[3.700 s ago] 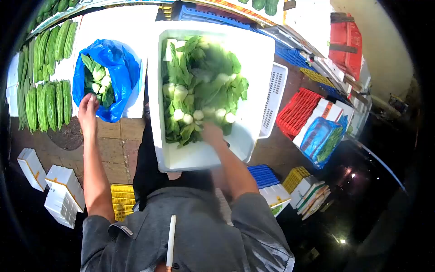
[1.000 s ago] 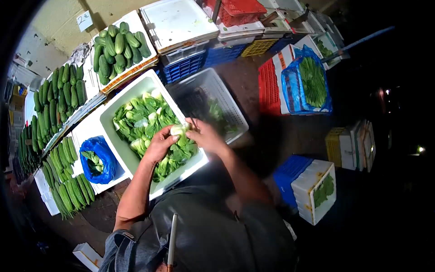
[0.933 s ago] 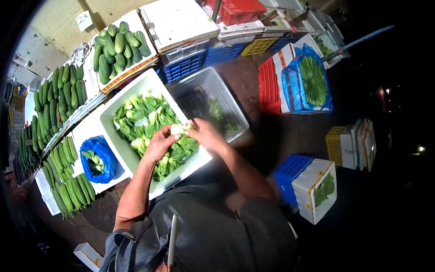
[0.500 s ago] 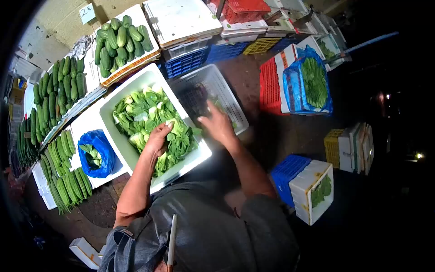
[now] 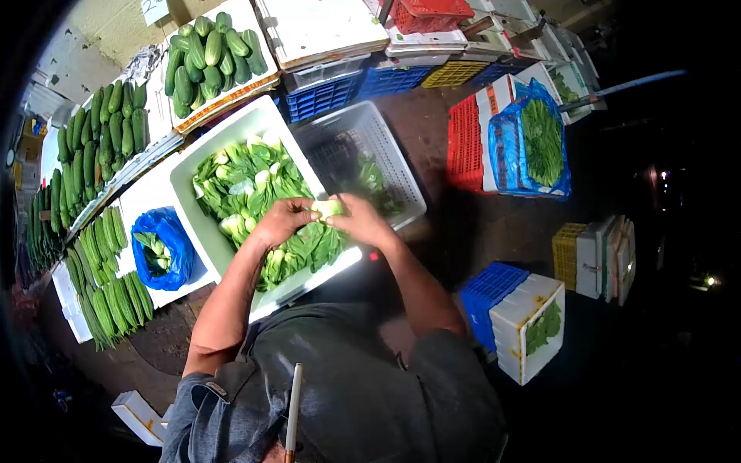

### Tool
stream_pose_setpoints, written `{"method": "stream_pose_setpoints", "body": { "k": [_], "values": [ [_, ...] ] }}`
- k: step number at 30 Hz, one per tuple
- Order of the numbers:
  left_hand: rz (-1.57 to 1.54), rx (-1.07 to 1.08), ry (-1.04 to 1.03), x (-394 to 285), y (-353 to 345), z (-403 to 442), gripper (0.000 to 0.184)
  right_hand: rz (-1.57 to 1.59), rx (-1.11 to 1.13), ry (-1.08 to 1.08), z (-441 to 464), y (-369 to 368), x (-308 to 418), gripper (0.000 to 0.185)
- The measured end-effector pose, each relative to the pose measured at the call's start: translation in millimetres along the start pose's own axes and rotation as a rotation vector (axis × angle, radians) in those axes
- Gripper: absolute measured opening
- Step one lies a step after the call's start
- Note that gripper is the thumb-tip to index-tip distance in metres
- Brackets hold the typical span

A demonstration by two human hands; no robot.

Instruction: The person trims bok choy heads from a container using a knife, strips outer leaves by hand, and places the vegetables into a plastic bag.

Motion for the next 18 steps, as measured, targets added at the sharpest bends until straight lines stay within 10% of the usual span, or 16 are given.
{"method": "stream_pose_setpoints", "body": {
  "k": [10, 14, 18],
  "values": [
    [-0.829, -0.034, -0.086, -29, -9, 43, 0.033, 0.176, 0.154, 0.017, -20, 8, -32, 0.049],
    [-0.343, -0.241, -0.127, -34, -10, 62, 0.082, 0.282, -0.022, -0.079, -38, 7, -20, 0.038],
    [-0.176, -0.004, 0.048, -16, -22, 32, 0.078, 0.191, -0.238, -0.078, -30, 4, -34, 0.026]
  ]
}}
Point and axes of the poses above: each hand's wrist, its own z-axis towards the middle knuckle, its own y-axis out of the back of the hand, x = y × z, the point moved 4 cm from there along z, towards the middle knuckle
